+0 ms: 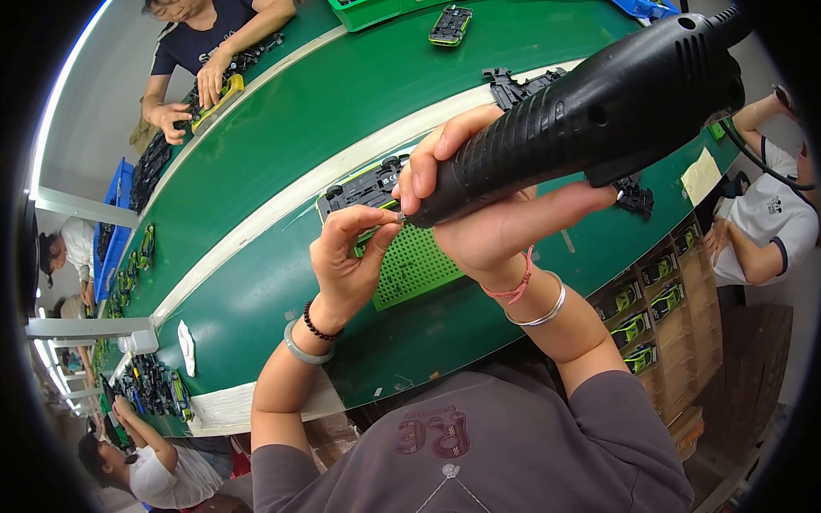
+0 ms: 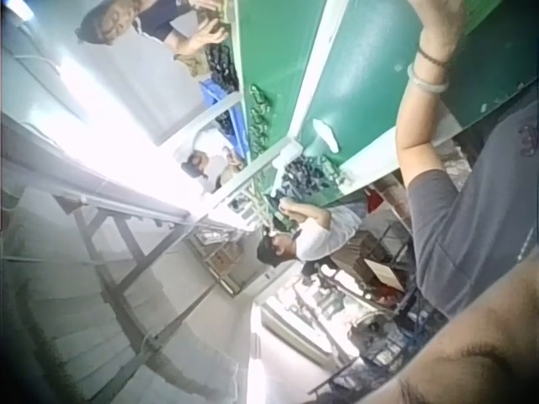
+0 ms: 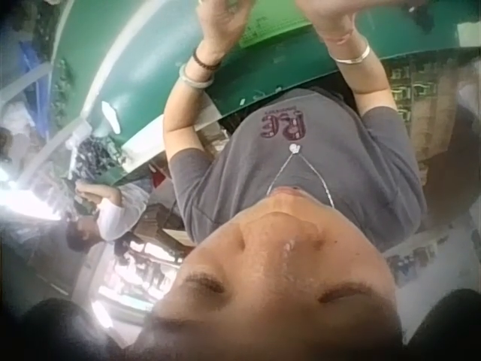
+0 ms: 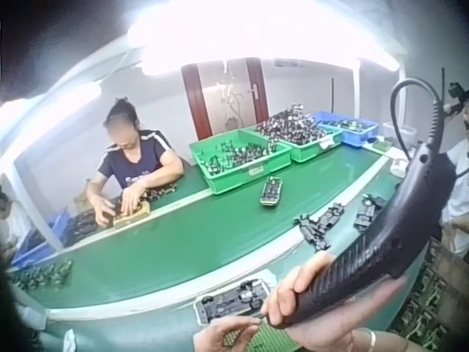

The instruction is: The person assembles toy cars by fastening screws into their bases with an electric screwdriver and places the finished cars into a divided packaging tray.

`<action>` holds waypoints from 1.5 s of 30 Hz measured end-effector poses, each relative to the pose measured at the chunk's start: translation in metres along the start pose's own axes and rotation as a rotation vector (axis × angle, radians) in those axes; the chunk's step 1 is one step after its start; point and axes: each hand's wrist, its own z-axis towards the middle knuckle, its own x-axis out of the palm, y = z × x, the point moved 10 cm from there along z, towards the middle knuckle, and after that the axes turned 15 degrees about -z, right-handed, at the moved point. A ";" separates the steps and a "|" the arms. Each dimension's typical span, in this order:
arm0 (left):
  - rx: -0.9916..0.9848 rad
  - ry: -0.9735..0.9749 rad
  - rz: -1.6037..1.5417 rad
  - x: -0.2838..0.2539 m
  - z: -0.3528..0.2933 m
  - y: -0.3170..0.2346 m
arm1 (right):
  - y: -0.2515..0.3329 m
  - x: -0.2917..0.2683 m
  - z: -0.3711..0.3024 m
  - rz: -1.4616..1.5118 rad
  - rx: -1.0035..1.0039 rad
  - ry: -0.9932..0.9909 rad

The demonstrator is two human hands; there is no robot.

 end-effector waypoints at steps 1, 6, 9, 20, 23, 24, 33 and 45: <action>0.001 -0.001 -0.001 0.000 0.000 0.000 | 0.000 0.000 0.000 -0.007 -0.004 -0.001; 0.104 -0.032 0.083 -0.002 -0.001 -0.012 | -0.005 0.005 0.000 -0.023 0.004 -0.010; 0.168 -0.054 0.141 -0.008 0.000 -0.016 | -0.010 0.010 0.004 -0.075 0.009 -0.018; -0.317 0.481 0.553 -0.067 0.029 0.017 | -0.078 0.068 0.036 -0.302 0.128 0.177; -0.369 0.474 0.551 -0.071 0.022 0.038 | -0.103 0.078 0.030 -0.403 0.161 0.250; -0.336 0.484 0.562 -0.071 0.021 0.039 | -0.111 0.080 0.027 -0.403 0.181 0.266; -0.343 0.513 0.496 -0.077 0.020 0.048 | -0.132 0.089 0.020 -0.469 0.219 0.348; -0.382 0.436 0.388 -0.081 0.026 0.039 | -0.134 0.102 0.018 -0.474 0.122 0.371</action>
